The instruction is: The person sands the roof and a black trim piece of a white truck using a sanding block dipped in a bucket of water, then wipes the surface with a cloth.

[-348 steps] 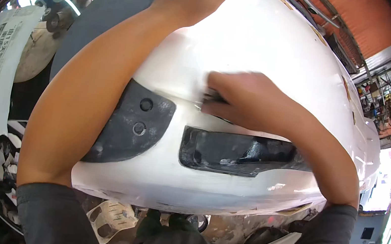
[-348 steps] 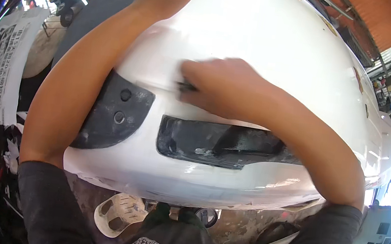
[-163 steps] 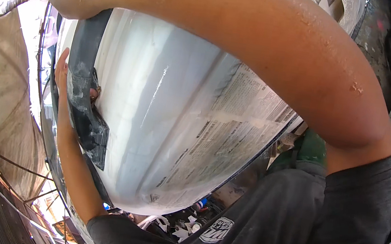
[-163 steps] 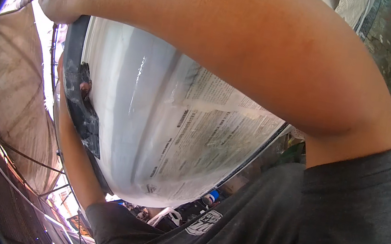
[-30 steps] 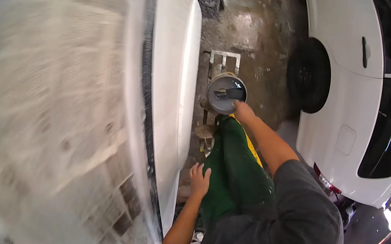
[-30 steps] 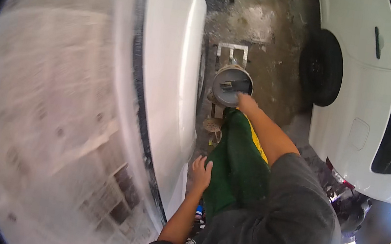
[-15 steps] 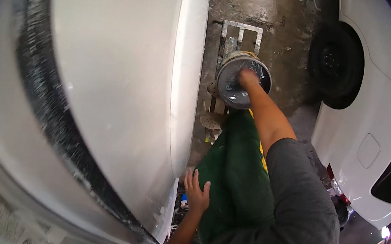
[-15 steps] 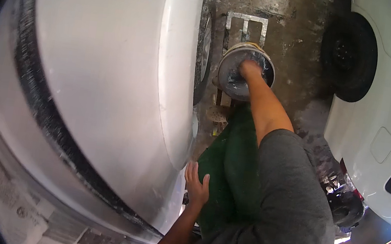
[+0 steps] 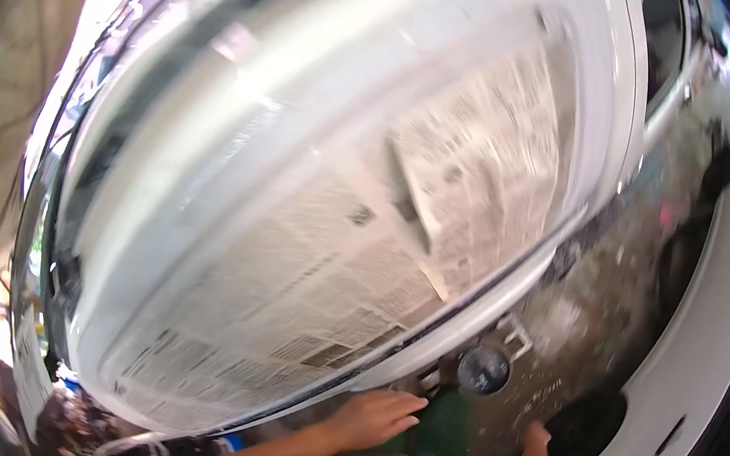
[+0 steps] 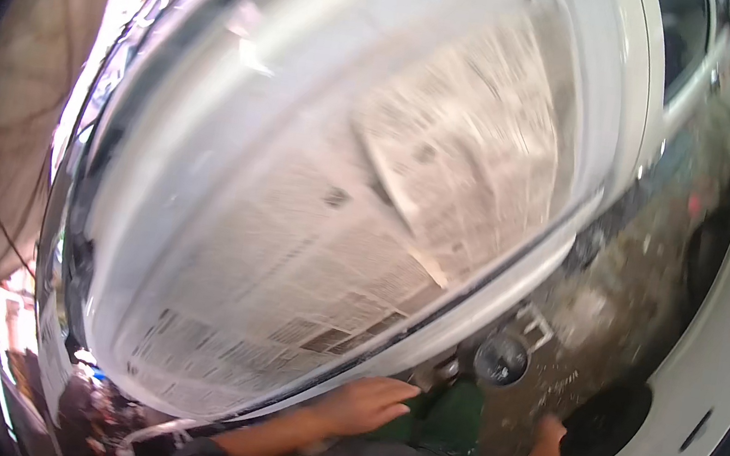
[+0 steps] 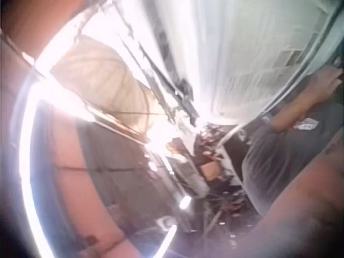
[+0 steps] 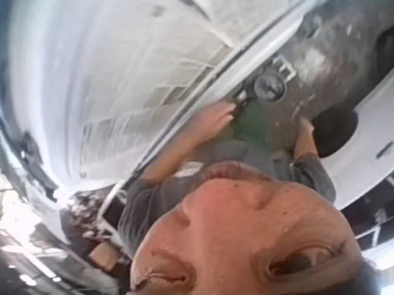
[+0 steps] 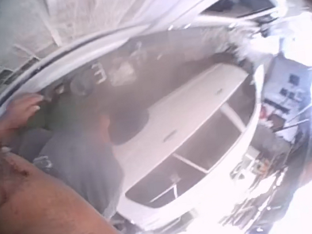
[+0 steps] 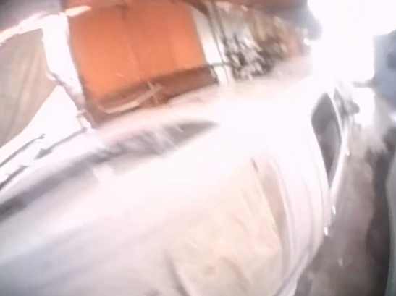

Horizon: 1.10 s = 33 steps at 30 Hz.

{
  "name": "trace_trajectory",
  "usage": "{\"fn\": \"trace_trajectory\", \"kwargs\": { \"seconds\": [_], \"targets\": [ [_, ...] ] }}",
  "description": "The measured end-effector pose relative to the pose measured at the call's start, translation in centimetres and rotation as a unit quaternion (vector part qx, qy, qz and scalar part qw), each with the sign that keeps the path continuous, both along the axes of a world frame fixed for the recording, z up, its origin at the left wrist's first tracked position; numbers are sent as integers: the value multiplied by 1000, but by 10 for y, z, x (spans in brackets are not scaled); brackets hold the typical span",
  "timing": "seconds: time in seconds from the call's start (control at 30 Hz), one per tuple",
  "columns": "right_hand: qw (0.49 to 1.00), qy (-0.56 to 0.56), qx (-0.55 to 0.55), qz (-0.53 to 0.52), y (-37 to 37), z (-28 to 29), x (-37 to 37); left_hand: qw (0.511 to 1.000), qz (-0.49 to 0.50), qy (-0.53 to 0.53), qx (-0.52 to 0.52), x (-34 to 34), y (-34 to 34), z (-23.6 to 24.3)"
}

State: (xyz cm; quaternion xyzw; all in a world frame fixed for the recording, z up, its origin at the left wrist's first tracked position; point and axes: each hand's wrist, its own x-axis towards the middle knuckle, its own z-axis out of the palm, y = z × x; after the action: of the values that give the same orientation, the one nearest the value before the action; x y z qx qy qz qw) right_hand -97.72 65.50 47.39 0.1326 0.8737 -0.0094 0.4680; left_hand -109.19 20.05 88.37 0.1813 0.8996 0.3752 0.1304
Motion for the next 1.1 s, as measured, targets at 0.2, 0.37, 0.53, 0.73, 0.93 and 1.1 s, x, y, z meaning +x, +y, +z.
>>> {"fn": "trace_trajectory", "kwargs": {
  "seconds": [0.2,0.37,0.53,0.73,0.93,1.1],
  "targets": [
    [810,344,-311,-358,-10,183,-137,785,49,553,-276,-95,-162,297],
    [726,534,-425,-78,-129,472,-357,731,226,640,-78,-219,-271,438],
    [518,580,-525,346,-355,706,-444,727,341,580,-138,-283,-359,412],
    [559,390,-511,524,-566,777,-495,638,325,665,-212,-309,-382,364],
    [524,222,-504,650,-670,745,-486,606,302,670,-306,-303,-384,367],
    [532,227,-374,725,-664,764,-489,586,327,667,-323,-295,-399,372]
  ]
}}
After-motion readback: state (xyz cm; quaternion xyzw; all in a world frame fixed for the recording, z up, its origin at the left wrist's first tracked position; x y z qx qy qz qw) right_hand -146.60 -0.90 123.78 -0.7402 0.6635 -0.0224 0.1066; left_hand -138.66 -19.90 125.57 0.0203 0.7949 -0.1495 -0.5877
